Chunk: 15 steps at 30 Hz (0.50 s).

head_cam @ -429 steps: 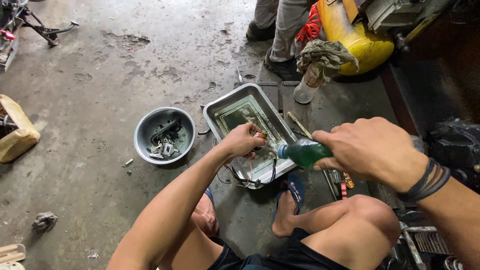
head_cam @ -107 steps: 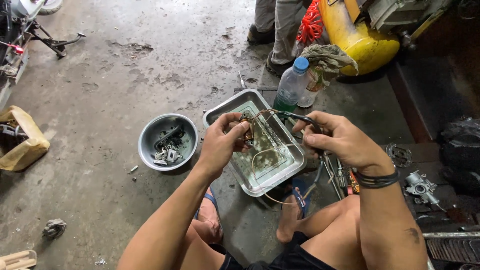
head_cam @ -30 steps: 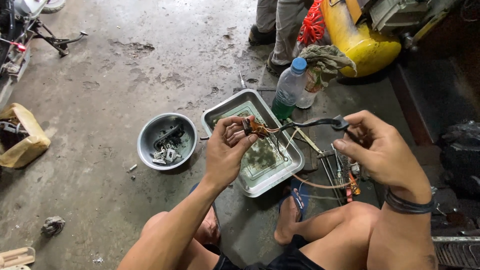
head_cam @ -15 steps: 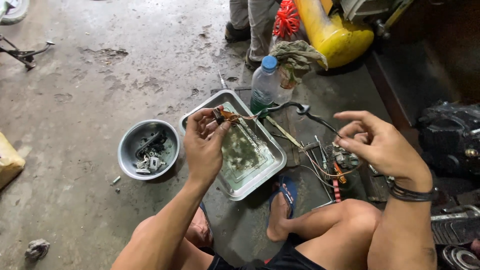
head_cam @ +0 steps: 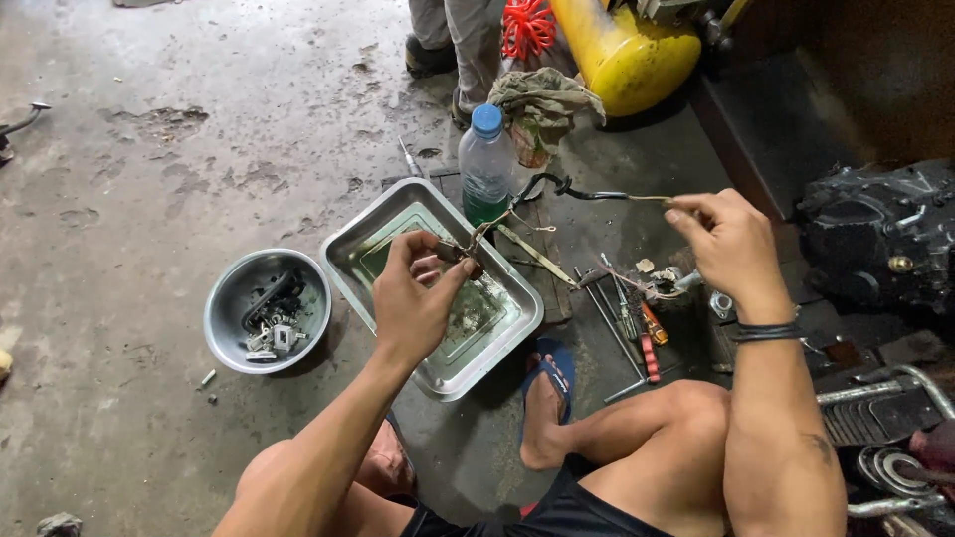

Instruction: Cleaning a wired motorcycle stator component using a rag and cleaning fluid in a workshop.

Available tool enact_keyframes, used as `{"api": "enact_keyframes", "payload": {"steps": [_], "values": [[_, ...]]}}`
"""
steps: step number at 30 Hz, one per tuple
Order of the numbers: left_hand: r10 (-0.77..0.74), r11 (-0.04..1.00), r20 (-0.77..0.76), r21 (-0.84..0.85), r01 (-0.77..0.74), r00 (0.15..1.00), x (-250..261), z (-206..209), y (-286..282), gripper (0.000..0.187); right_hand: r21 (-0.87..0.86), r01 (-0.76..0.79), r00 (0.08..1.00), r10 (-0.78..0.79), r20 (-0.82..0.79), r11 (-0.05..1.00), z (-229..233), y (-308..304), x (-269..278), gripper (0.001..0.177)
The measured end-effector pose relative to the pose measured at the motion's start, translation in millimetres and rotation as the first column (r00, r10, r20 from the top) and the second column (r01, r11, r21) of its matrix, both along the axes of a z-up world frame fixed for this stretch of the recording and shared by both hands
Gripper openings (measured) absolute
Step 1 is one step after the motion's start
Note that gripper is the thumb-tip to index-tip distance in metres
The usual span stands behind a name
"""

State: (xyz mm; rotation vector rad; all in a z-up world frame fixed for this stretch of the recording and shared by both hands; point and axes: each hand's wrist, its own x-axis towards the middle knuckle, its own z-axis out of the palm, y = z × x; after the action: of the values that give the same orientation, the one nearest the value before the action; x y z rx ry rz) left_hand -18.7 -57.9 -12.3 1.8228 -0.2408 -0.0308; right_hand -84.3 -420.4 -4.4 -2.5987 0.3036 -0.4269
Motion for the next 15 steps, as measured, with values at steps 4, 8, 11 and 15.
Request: {"api": "enact_keyframes", "payload": {"steps": [4, 8, 11, 15], "values": [[0.104, 0.993, -0.156, -0.044, -0.112, 0.982, 3.4, -10.9, -10.4, 0.050, -0.206, 0.102, 0.987, -0.125, -0.102, 0.973, -40.6, -17.7, 9.0, 0.022], [0.092, 0.993, -0.137, -0.059, -0.101, 0.986, 11.3, -24.7, -12.2, 0.046, -0.106, 0.181, 0.929, -0.205, -0.307, 0.978, -35.7, 3.2, 16.7, 0.026], [0.085, 0.993, -0.122, -0.068, -0.094, 0.989, 12.4, -23.5, -11.6, 0.048, -0.084, 0.226, 0.901, -0.241, -0.361, 0.970, -32.0, 0.5, 17.8, 0.027], [0.086, 0.993, -0.091, -0.075, -0.093, 0.992, 13.6, -22.4, -12.1, 0.049, -0.046, 0.188, 0.886, -0.189, -0.424, 0.981, -14.5, 15.5, 14.2, 0.029]]}}
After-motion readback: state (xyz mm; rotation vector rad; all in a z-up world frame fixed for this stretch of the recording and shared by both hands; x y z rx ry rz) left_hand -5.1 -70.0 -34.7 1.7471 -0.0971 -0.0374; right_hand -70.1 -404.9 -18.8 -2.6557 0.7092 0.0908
